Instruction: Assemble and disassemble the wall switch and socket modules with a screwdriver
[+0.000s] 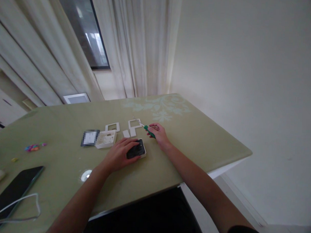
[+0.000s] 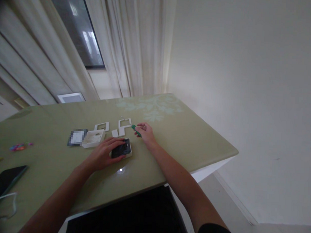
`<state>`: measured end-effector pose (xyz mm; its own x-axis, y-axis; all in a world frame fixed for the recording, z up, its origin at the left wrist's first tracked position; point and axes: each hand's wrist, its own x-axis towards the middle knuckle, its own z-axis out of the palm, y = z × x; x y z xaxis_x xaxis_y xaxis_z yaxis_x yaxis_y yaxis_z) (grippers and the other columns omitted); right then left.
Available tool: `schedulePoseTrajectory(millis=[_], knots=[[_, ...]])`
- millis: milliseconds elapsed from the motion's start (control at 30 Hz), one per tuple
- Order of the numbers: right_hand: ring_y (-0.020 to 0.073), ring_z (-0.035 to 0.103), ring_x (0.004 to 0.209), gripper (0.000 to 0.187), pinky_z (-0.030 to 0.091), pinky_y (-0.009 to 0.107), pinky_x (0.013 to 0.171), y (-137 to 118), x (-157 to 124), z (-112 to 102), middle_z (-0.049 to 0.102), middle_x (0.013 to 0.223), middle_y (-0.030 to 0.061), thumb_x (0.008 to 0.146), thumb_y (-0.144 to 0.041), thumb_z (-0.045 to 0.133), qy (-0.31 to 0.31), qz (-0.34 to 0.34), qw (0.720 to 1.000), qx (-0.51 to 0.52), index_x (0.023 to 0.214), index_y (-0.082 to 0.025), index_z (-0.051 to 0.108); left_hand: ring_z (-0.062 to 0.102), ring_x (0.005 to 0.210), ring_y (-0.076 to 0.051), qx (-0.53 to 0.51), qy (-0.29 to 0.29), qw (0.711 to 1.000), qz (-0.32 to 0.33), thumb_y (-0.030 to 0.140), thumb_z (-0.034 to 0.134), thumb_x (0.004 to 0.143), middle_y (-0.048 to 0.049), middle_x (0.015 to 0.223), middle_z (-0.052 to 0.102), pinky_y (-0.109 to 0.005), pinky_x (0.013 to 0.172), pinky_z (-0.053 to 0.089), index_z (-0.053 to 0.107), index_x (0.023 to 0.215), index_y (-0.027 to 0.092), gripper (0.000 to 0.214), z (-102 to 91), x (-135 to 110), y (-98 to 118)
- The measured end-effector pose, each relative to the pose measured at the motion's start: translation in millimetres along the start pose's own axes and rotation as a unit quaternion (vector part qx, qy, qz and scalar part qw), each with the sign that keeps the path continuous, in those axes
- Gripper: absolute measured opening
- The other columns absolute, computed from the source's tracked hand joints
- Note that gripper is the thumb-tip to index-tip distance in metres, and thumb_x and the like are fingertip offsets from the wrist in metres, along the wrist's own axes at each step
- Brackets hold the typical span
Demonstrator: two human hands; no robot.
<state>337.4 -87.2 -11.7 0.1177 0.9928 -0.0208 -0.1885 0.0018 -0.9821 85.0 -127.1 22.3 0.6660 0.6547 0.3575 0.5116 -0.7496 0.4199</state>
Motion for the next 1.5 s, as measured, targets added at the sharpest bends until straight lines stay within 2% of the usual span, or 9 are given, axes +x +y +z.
schedulePoseTrajectory(millis=[200, 333, 667, 833, 1000, 1100, 1200, 1333, 1500], knots=[[0.0179, 0.074, 0.089, 0.028, 0.066, 0.034, 0.077, 1, 0, -1, 0.075, 0.114, 0.0059, 0.108, -0.037, 0.074, 0.002, -0.003, 1.000, -0.003, 0.126, -0.016, 0.070, 0.066, 0.127, -0.036, -0.034, -0.003, 0.999, -0.012, 0.041, 0.087, 0.084, -0.0109, 0.134, 0.073, -0.055, 0.113, 0.054, 0.068, 0.133, 0.027, 0.054, -0.9, 1, 4], [0.0178, 0.074, 0.089, 0.028, 0.066, 0.034, 0.077, 1, 0, -1, 0.075, 0.113, 0.0058, 0.108, -0.037, 0.074, 0.003, -0.005, 1.000, -0.003, 0.126, -0.016, 0.070, 0.065, 0.126, -0.037, -0.072, -0.010, 0.997, -0.025, 0.039, 0.088, 0.079, -0.0107, 0.132, 0.070, -0.055, 0.114, 0.054, 0.064, 0.134, 0.027, 0.061, 0.2, 0, 6], [0.0193, 0.075, 0.093, 0.030, 0.067, 0.037, 0.081, 0, 1, -1, 0.074, 0.117, 0.0068, 0.107, -0.038, 0.074, 0.005, -0.005, 1.000, -0.008, 0.128, -0.016, 0.070, 0.068, 0.125, -0.034, -0.162, -0.033, 0.983, -0.074, 0.034, 0.082, 0.080, -0.0101, 0.133, 0.068, -0.055, 0.114, 0.056, 0.064, 0.134, 0.026, 0.057, -2.6, -3, 8], [0.0201, 0.075, 0.096, 0.031, 0.067, 0.038, 0.083, 0, -1, -2, 0.074, 0.120, 0.0073, 0.107, -0.038, 0.073, 0.002, -0.007, 1.000, -0.019, 0.130, -0.017, 0.069, 0.071, 0.121, -0.033, -0.227, -0.026, 0.967, -0.110, 0.033, 0.086, 0.080, -0.0109, 0.131, 0.071, -0.053, 0.110, 0.059, 0.064, 0.135, 0.024, 0.060, -2.8, -4, 6], [0.0200, 0.075, 0.095, 0.032, 0.067, 0.038, 0.082, 1, 1, -3, 0.074, 0.119, 0.0074, 0.108, -0.039, 0.073, 0.002, -0.015, 0.999, -0.039, 0.131, -0.017, 0.069, 0.071, 0.124, -0.033, -0.323, 0.017, 0.935, -0.144, 0.034, 0.095, 0.074, -0.0099, 0.133, 0.074, -0.052, 0.116, 0.054, 0.068, 0.135, 0.025, 0.066, -0.7, -3, 1], [0.0199, 0.075, 0.095, 0.032, 0.067, 0.037, 0.082, 3, 2, -4, 0.074, 0.119, 0.0073, 0.108, -0.039, 0.073, 0.002, -0.023, 0.998, -0.060, 0.130, -0.017, 0.069, 0.068, 0.130, -0.034, -0.398, 0.071, 0.899, -0.171, 0.033, 0.099, 0.072, -0.0104, 0.138, 0.075, -0.048, 0.118, 0.051, 0.073, 0.134, 0.027, 0.067, 0.2, 0, -3], [0.0191, 0.074, 0.093, 0.030, 0.067, 0.036, 0.080, 6, 3, -4, 0.074, 0.117, 0.0065, 0.107, -0.037, 0.074, -0.006, -0.030, 0.996, -0.086, 0.127, -0.016, 0.070, 0.067, 0.130, -0.033, -0.491, 0.140, 0.837, -0.198, 0.039, 0.094, 0.078, -0.0130, 0.145, 0.074, -0.039, 0.107, 0.056, 0.076, 0.137, 0.025, 0.063, 0.0, 3, -5], [0.0186, 0.074, 0.091, 0.028, 0.067, 0.035, 0.079, 10, 3, -2, 0.074, 0.115, 0.0061, 0.107, -0.037, 0.075, -0.025, -0.040, 0.992, -0.118, 0.126, -0.016, 0.070, 0.075, 0.117, -0.032, -0.630, 0.218, 0.710, -0.225, 0.051, 0.072, 0.089, -0.0207, 0.135, 0.078, -0.034, 0.088, 0.064, 0.079, 0.131, 0.012, 0.058, -6.0, 8, -5], [0.0193, 0.075, 0.093, 0.030, 0.067, 0.036, 0.080, 13, 4, -3, 0.074, 0.117, 0.0067, 0.107, -0.038, 0.074, -0.039, -0.063, 0.985, -0.154, 0.128, -0.017, 0.070, 0.080, 0.114, -0.033, -0.738, 0.306, 0.546, -0.251, 0.039, 0.051, 0.096, -0.0268, 0.132, 0.079, -0.040, 0.091, 0.070, 0.074, 0.134, 0.004, 0.056, -19.1, 11, -6]])
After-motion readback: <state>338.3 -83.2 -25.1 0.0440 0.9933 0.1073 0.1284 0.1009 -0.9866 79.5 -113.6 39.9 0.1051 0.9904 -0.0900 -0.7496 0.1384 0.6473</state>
